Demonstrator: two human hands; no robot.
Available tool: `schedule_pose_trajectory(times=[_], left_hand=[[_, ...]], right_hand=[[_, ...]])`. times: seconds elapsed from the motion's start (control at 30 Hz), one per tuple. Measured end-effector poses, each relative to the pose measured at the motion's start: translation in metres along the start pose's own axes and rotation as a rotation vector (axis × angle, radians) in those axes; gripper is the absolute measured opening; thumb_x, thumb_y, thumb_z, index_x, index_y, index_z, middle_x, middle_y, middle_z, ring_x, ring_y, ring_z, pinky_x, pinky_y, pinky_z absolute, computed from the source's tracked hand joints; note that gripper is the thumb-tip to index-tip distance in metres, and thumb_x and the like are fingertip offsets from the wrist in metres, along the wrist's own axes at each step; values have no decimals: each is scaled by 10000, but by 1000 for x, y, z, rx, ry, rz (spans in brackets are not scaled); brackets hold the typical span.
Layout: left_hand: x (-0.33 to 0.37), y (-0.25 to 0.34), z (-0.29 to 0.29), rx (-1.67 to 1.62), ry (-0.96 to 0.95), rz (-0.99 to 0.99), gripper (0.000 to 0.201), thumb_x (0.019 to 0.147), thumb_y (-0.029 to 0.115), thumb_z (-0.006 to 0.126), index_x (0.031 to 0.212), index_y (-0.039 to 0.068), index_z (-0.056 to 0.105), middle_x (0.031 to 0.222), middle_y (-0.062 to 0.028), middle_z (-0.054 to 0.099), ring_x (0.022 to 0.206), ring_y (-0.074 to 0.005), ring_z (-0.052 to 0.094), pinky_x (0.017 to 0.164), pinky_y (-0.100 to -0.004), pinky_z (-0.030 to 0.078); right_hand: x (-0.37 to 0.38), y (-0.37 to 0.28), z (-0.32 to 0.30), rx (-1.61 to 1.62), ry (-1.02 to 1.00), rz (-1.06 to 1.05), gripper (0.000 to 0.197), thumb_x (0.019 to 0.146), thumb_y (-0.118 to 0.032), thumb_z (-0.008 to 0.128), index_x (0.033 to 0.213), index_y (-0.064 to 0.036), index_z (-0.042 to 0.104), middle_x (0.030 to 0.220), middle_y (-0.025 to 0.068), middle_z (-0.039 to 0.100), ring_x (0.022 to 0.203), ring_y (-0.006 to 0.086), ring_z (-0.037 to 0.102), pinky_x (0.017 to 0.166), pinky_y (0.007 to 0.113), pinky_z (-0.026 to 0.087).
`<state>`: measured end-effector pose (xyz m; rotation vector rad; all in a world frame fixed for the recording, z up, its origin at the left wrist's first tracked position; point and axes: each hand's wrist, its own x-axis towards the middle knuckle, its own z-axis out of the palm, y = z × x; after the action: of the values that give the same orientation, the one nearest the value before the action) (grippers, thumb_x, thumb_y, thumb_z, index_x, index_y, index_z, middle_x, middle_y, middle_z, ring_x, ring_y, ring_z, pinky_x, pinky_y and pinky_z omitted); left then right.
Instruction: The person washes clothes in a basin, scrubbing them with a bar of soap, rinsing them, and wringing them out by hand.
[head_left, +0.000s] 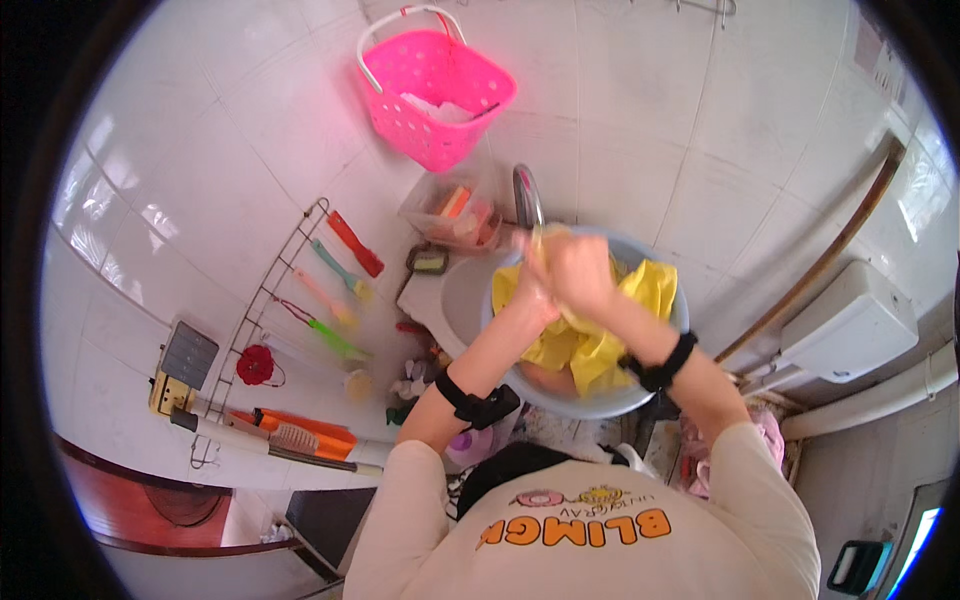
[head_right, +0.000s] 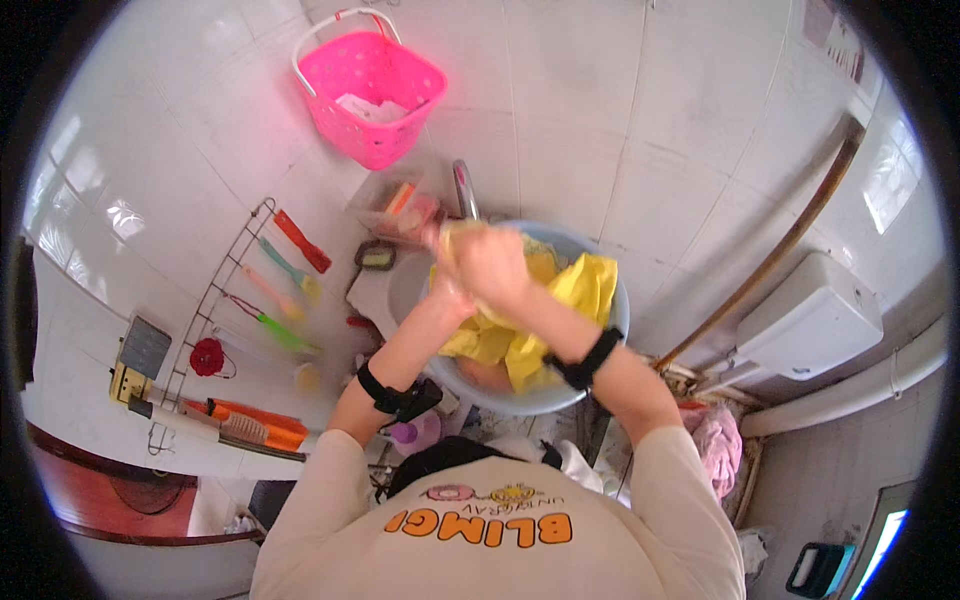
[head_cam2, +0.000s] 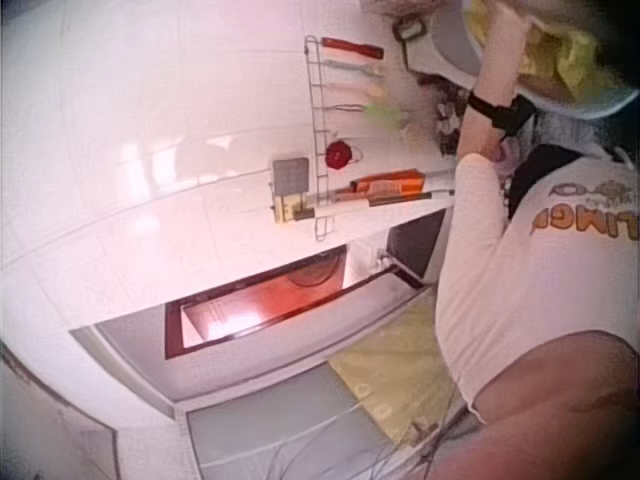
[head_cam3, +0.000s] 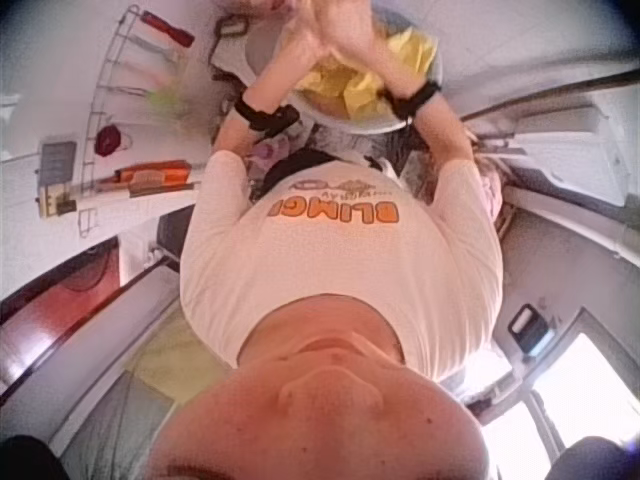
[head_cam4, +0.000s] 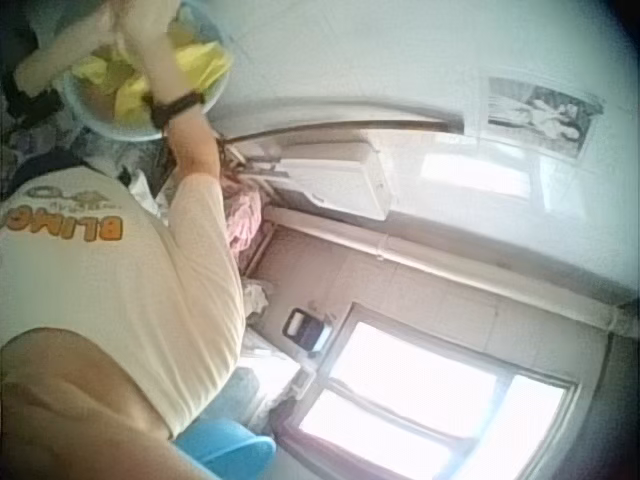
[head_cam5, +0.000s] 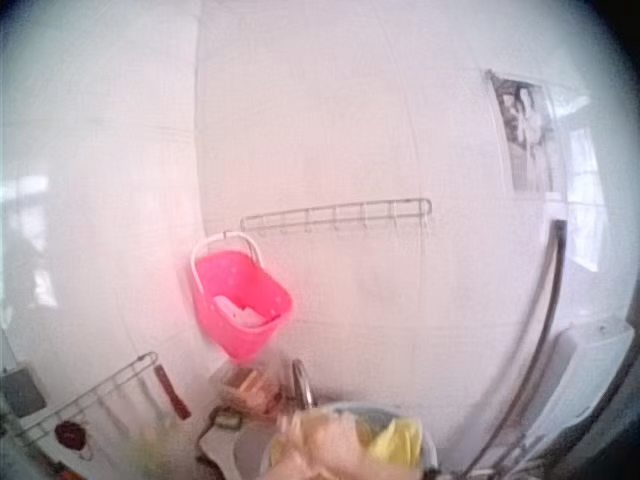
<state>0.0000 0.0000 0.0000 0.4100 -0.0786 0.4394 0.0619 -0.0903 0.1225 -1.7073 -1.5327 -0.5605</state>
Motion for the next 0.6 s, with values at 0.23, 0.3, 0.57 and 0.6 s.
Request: schedule_pose_trajectory(times=[0.23, 0.3, 0.57, 0.6], left_hand=[[-24, 1, 76, 327, 304, -316, 357, 928, 304, 365, 1108, 25, 497, 1050, -91, 586, 921, -198, 588, 813, -359, 482], [-27, -1, 88, 367, 266, -252, 336, 915, 275, 424, 1116, 15, 494, 1050, -96, 584, 928, -196, 589, 812, -347, 485], [-10, -19, 71, 705, 439, 304, 373, 859, 397, 534, 953, 37, 546, 799, -1, 540, 712, -106, 533, 662, -239, 434], [-9, -30, 69, 572, 442, 357, 389, 869, 416, 504, 954, 39, 542, 784, 0, 525, 706, -109, 528, 663, -240, 433]], right_hand=[[-34, 58, 14, 408, -138, 157, 480, 858, -372, 512, 575, 7, 592, 493, 182, 512, 450, 302, 512, 441, 360, 404], [-49, 69, 14, 678, -144, 243, 448, 857, -343, 535, 620, 31, 609, 489, 156, 531, 429, 250, 512, 452, 334, 404], [-52, 7, 3, 944, 5, 244, 381, 830, -252, 599, 587, 36, 546, 474, 112, 464, 435, 171, 459, 462, 310, 389], [-44, 0, 3, 657, 72, 222, 414, 819, -272, 606, 545, 26, 518, 464, 153, 446, 414, 250, 442, 435, 337, 370]])
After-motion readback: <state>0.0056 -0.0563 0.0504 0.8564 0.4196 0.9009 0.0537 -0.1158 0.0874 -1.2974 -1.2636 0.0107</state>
